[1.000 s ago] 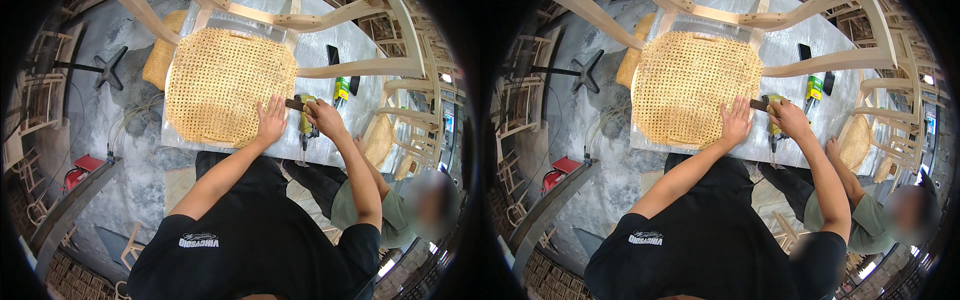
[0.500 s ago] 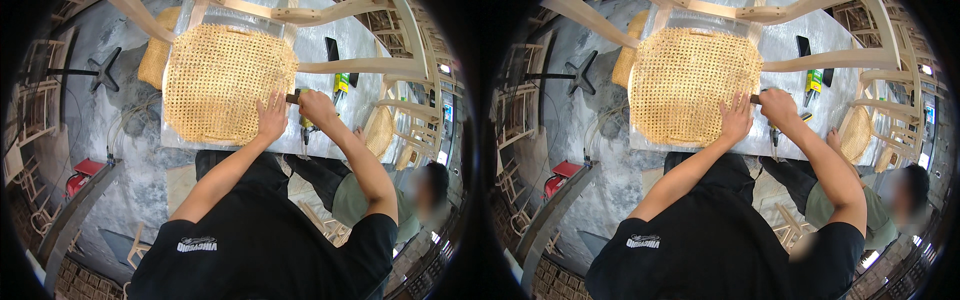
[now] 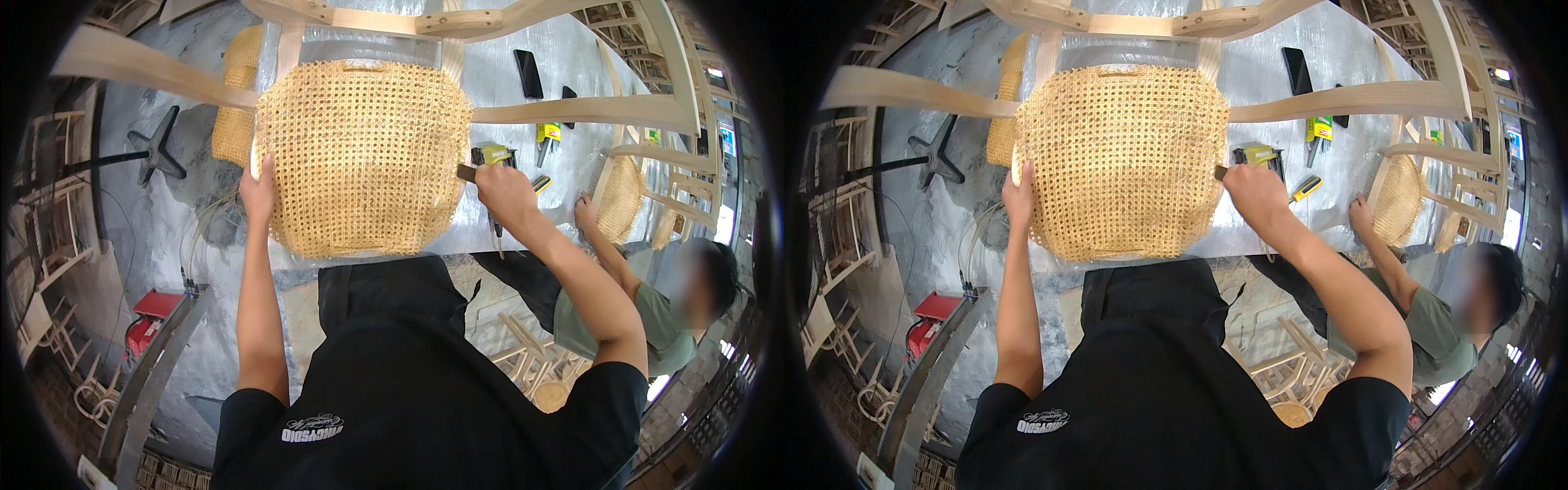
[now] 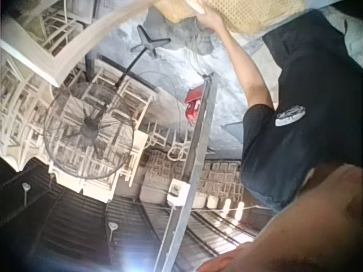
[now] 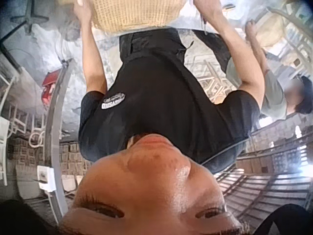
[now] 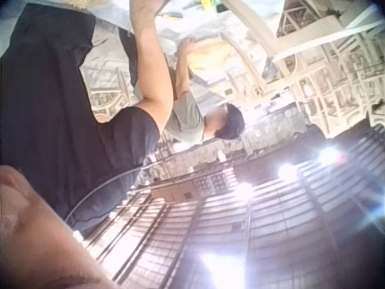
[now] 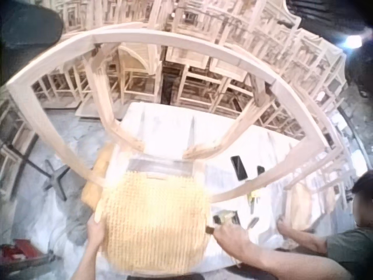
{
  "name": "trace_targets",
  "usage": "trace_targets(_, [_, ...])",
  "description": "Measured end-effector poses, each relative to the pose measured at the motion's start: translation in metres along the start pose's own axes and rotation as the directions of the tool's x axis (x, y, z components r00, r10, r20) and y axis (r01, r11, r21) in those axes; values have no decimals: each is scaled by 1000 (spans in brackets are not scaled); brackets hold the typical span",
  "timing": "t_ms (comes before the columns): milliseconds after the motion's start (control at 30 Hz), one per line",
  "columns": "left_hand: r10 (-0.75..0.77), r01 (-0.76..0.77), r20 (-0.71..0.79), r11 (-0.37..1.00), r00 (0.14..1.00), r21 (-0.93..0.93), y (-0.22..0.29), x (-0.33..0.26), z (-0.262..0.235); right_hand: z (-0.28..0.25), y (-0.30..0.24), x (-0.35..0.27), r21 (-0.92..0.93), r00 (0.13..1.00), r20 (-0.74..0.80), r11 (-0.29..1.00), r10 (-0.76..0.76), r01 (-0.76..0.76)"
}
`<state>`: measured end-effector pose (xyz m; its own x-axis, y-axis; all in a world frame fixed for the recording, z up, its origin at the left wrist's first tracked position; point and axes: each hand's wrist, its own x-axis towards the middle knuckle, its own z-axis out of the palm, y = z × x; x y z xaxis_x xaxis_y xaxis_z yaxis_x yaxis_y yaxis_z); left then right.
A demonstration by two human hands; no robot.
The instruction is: The person attaches a woven cane seat to a wooden chair frame. They position the cane over the frame, use a staple gun to secure the edges, and trim excess material with a knife. The person repeatedly adjusts and staples the seat around the perimeter.
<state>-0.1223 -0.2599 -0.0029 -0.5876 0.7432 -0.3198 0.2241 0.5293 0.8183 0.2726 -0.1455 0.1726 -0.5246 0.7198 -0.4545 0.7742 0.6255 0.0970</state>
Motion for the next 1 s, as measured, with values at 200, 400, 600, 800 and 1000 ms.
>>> trace_targets(200, [23,-24,-25,1000,999,-4,-4,-4,4,3,-14,-5,-33,996,42,996,81,-79])
trace_targets(400, [35,-35,-4,997,999,-65,-9,-6,-2,16,-26,-12,-157,995,-3,983,100,-100])
trace_targets(600, [45,-44,-76,999,996,7,1,-6,3,15,-11,-1,-28,998,-16,997,65,-65])
trace_targets(800, [96,-94,-90,995,991,27,14,-10,2,15,0,-13,143,985,-101,982,141,-126])
trace_targets(1000, [39,-37,-95,999,995,28,7,-16,-3,15,-4,-19,148,942,-302,983,150,-109])
